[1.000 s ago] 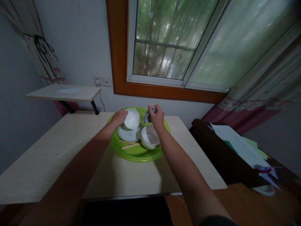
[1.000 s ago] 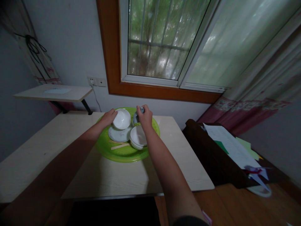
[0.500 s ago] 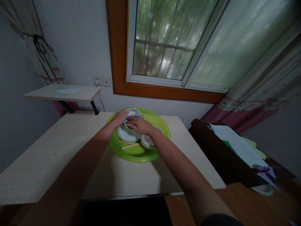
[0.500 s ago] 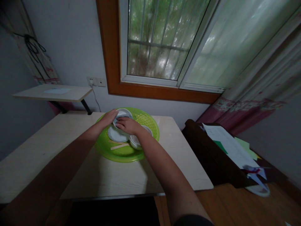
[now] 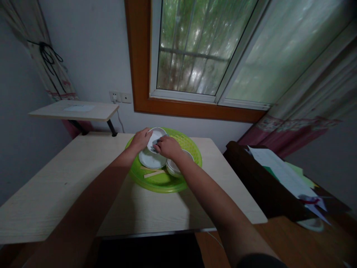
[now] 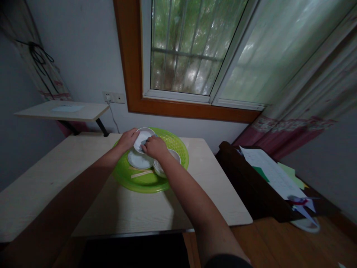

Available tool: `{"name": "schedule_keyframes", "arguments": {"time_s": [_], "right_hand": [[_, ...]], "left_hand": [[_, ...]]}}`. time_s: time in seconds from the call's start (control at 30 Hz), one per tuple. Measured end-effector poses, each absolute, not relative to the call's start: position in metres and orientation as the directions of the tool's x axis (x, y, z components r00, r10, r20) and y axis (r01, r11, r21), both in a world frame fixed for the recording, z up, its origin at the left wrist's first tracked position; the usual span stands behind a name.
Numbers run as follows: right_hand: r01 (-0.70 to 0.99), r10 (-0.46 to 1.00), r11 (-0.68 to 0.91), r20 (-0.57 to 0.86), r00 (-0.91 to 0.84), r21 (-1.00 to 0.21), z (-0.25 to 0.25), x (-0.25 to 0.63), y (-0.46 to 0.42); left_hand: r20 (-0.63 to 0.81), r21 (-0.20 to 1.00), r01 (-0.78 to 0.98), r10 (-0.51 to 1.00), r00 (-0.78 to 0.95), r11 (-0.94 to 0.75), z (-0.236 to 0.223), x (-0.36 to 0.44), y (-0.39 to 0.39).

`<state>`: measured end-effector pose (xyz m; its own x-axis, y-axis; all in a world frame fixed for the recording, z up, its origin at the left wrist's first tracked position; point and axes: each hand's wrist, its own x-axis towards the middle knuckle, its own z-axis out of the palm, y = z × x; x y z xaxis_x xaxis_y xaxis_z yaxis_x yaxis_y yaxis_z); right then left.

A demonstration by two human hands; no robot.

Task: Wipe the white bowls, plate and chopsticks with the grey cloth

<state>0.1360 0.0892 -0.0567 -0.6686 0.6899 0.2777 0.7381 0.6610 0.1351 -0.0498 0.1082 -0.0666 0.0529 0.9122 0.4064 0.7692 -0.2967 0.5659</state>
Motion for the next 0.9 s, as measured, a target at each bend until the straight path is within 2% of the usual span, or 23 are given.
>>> {"name": "schedule_keyframes", "arguments": {"time_s": [0.17, 0.27, 0.43, 0.63, 0.77, 0.9], "right_hand": [[0.589, 0.576, 0.808, 0.182, -0.797, 0.024, -0.056, 0.137, 0.083], [0.502, 0.49, 0.865, 0.227, -0.841, -0.005, -0.058, 0.138, 0.082], [0.471, 0.445, 0.882, 0.298, -0.845, 0.017, -0.065, 0.136, 0.084], [0.593, 0.538, 0.8, 0.325, -0.777, 0.094, -0.07, 0.137, 0.088], [0.679, 0.602, 0.722, 0.365, -0.71, 0.131, -0.065, 0.138, 0.087], [0.71, 0.646, 0.685, 0.315, -0.695, 0.163, -0.056, 0.139, 0.084]], "left_hand": [[0.402, 0.547, 0.792, 0.915, 0.036, -0.271, -0.068, -0.051, 0.11], [0.395, 0.563, 0.789, 0.919, 0.003, -0.245, -0.072, -0.053, 0.115], [0.358, 0.613, 0.756, 0.934, -0.006, -0.23, -0.078, -0.056, 0.124], [0.372, 0.671, 0.688, 0.928, 0.008, -0.275, -0.081, -0.054, 0.125], [0.362, 0.679, 0.692, 0.932, -0.025, -0.245, -0.078, -0.054, 0.122], [0.376, 0.685, 0.692, 0.924, -0.072, -0.225, -0.072, -0.054, 0.118]]}}
